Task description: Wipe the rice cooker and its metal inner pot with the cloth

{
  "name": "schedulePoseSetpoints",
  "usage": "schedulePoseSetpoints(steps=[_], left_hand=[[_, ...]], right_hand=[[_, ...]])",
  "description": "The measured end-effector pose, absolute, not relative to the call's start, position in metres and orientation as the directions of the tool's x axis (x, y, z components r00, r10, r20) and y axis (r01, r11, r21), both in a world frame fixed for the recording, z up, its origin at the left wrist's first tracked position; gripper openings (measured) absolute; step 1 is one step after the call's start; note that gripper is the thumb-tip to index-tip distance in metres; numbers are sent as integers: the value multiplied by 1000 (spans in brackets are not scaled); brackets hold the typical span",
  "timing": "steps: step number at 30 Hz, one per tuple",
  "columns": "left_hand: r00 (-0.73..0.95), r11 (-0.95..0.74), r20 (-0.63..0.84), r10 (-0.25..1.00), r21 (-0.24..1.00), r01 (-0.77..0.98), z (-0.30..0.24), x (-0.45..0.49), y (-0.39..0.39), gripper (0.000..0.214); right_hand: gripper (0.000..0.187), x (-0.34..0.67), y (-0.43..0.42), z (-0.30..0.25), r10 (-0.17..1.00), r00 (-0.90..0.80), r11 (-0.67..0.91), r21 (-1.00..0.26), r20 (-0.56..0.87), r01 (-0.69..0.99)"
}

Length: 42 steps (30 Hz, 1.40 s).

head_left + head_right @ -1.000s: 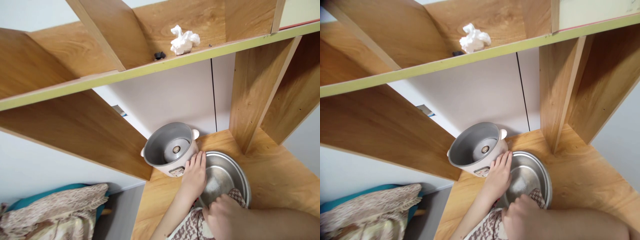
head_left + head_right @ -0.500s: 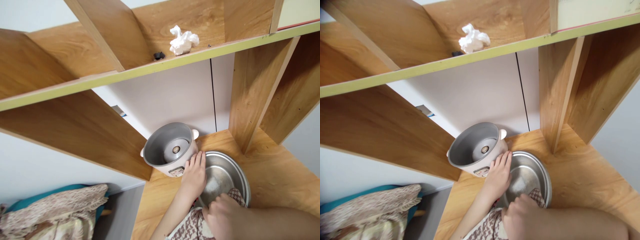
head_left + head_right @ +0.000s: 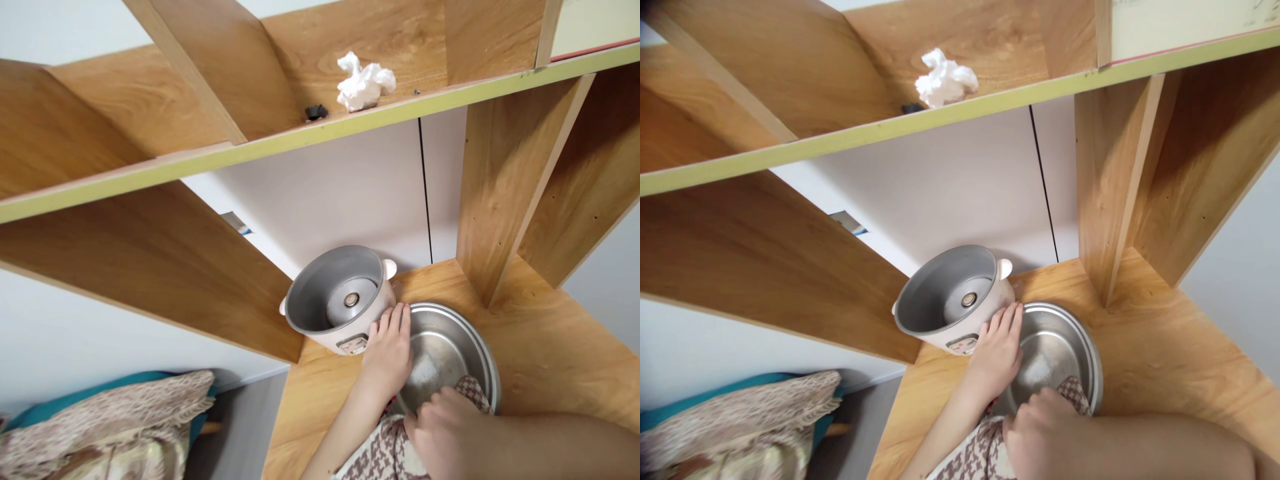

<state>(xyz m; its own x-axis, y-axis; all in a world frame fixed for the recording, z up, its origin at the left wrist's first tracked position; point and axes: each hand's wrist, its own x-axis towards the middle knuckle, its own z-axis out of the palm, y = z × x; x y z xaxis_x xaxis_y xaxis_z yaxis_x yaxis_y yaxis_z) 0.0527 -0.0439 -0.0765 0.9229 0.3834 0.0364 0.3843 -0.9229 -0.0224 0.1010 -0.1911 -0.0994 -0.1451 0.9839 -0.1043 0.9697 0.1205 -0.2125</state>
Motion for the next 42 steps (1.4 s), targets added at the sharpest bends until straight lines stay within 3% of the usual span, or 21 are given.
schedulePoseSetpoints(steps=[5, 12, 17, 21, 28, 35, 42], left_hand=[[925, -925, 33, 380, -22, 380, -77, 54, -44, 73], [920, -920, 32, 390, -25, 391, -77, 53, -44, 74], [921, -921, 20, 389, -17, 389, -75, 53, -45, 73], [919, -919, 9, 393, -15, 393, -74, 54, -45, 73], [918, -918, 7, 397, -21, 397, -75, 55, -44, 73], [921, -920, 22, 390, -22, 390, -76, 54, -44, 74], [924, -924, 28, 382, -14, 383, -75, 54, -44, 74]], right_hand=[[59, 104, -191, -100, 975, -191, 163, -217, -114, 962], [56, 98, -192, -105, 989, -122, 102, -209, -87, 973], [56, 103, -190, -97, 974, -179, 145, -218, -142, 965], [55, 103, -190, -102, 978, -190, 171, -195, -83, 966], [31, 93, -192, -103, 993, -97, 84, -174, -68, 981], [55, 103, -190, -98, 974, -194, 163, -233, -118, 959], [23, 97, -191, -98, 990, -126, 112, -188, -68, 976]])
